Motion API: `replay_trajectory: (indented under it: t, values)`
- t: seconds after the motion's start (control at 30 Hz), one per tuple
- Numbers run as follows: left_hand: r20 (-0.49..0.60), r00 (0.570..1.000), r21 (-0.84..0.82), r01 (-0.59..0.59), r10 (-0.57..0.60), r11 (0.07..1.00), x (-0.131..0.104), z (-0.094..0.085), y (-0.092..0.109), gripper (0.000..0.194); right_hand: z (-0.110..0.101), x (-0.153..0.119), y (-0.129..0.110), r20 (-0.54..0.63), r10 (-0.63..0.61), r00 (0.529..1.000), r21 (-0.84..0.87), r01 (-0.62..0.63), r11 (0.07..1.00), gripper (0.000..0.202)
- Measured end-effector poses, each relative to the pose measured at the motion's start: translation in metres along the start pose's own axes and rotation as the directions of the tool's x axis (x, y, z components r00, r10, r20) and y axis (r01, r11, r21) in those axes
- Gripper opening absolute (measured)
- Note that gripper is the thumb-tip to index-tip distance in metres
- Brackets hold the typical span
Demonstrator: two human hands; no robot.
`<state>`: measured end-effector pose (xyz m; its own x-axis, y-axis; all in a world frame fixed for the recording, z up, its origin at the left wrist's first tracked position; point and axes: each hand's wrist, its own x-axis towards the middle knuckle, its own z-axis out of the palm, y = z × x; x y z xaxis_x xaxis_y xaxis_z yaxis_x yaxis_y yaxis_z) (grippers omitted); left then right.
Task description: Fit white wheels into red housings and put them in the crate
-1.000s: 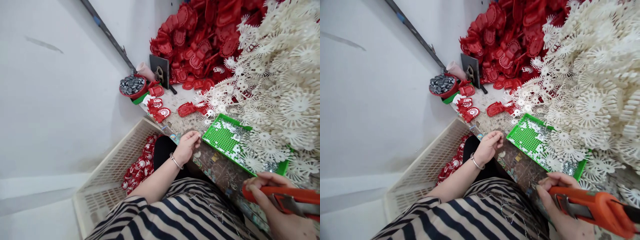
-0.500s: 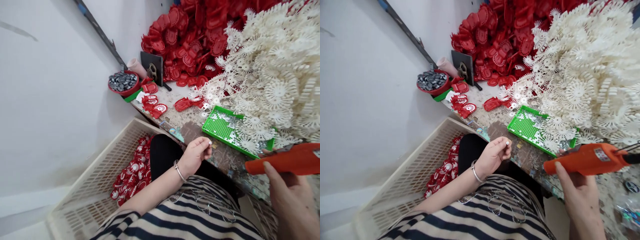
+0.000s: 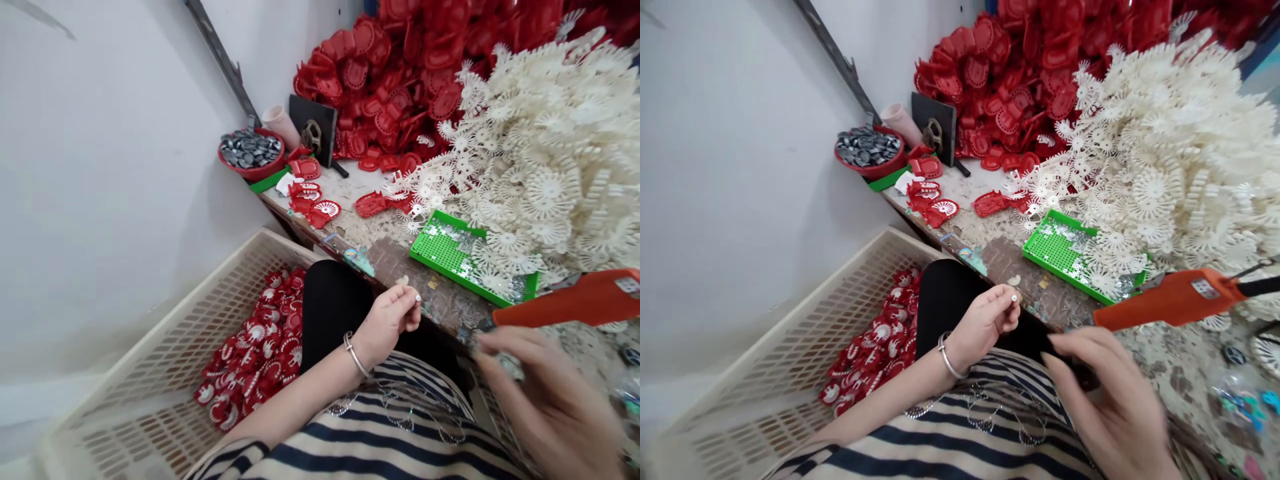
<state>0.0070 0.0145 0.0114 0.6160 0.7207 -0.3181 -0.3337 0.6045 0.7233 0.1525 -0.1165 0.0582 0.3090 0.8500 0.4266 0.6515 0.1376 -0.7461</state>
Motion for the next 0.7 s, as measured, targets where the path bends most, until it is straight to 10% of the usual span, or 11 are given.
replay_trajectory:
  t: [0.23, 0.7]
  values:
    - [-0.058, 0.998, 0.176, -0.014, 0.025, 0.984, 0.002, -0.026, -0.007, 0.026, 0.085, 0.042, 0.018, 0.240, -0.211, 0.948, -0.003, 0.218, 0.976, 0.014]
    - [-0.046, 0.995, 0.036, 0.090, -0.088, 0.995, 0.017, -0.066, -0.009, 0.033, 0.117, 0.056, 0.037, 0.317, -0.214, 0.924, -0.106, 0.259, 0.960, 0.011]
